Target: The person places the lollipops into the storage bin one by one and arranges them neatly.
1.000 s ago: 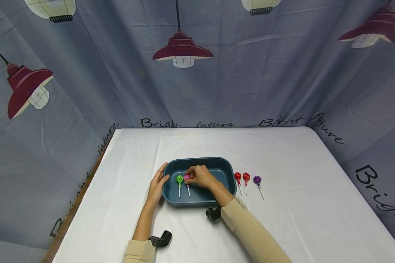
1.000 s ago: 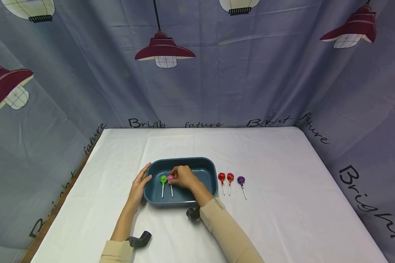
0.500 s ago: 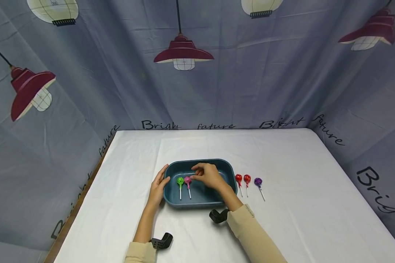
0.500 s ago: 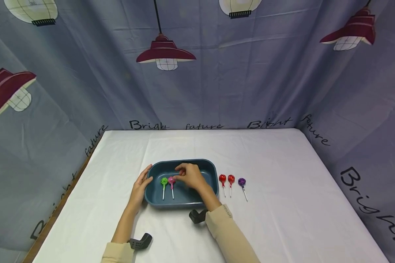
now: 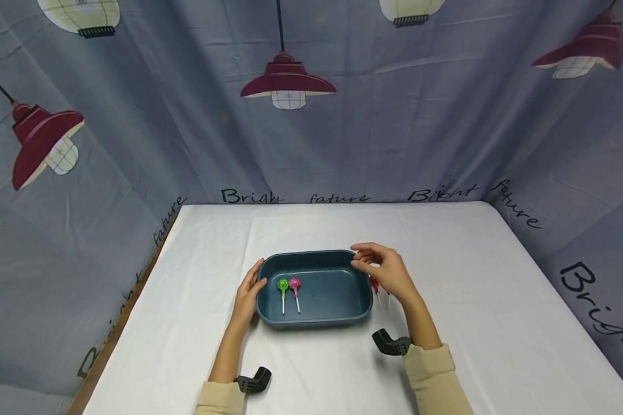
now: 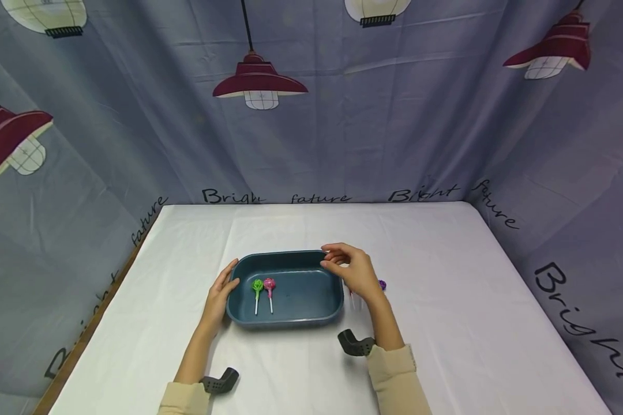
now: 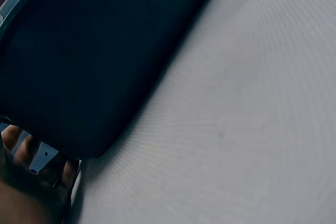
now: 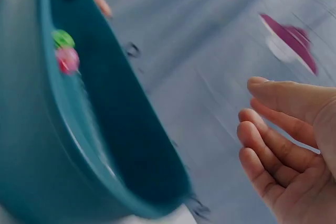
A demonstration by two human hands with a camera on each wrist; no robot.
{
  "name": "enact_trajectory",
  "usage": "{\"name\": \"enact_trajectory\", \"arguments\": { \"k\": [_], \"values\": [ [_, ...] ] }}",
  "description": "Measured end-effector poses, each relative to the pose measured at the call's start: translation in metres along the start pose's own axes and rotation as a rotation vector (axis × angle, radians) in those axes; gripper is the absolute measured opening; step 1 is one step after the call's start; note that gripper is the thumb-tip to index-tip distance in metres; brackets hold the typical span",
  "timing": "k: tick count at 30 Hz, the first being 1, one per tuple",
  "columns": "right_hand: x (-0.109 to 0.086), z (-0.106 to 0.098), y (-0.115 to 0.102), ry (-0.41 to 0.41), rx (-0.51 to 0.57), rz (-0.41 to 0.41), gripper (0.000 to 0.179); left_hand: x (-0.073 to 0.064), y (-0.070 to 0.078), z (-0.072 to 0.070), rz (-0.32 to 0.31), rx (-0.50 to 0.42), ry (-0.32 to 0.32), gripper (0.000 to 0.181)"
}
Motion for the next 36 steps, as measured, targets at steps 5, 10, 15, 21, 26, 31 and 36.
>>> {"name": "enact_trajectory", "arguments": {
  "k": [5, 10, 15, 21, 26, 31, 36],
  "values": [
    [-0.018, -0.035, 0.013, 0.014, -0.039, 0.102, 0.032, -0.006, 0.014, 0.008, -0.003, 0.015, -0.008, 0.047],
    [-0.029, -0.045, 0.064, 0.021, -0.045, 0.191, 0.036, -0.003, 0.009, 0.005, 0.025, 0.001, -0.019, 0.046],
    [-0.039, -0.040, 0.135, 0.042, -0.127, 0.240, 0.045, -0.003, 0.008, 0.005, 0.020, 0.012, -0.017, 0.047],
    [-0.050, -0.042, 0.141, -0.030, -0.179, 0.274, 0.041, -0.006, 0.015, 0.008, -0.001, 0.020, -0.009, 0.047],
    [-0.055, -0.040, 0.136, -0.086, -0.161, 0.325, 0.037, -0.006, 0.014, 0.008, -0.016, 0.014, -0.011, 0.047],
    [-0.055, -0.036, 0.145, -0.108, -0.177, 0.349, 0.036, -0.006, 0.013, 0.007, -0.026, 0.017, -0.010, 0.047],
    [-0.054, -0.032, 0.149, -0.127, -0.203, 0.335, 0.034, -0.005, 0.012, 0.007, -0.021, 0.023, -0.011, 0.047]
  ]
}}
Point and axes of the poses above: each hand's wrist, its own x-axis towards the middle knuckle, its own z-axis out of the palm, y = z × x, the point moved 8 cm from there along x, towards the middle knuckle, and after that the axes turned 15 degrees about -x, right-handed, at the moved point
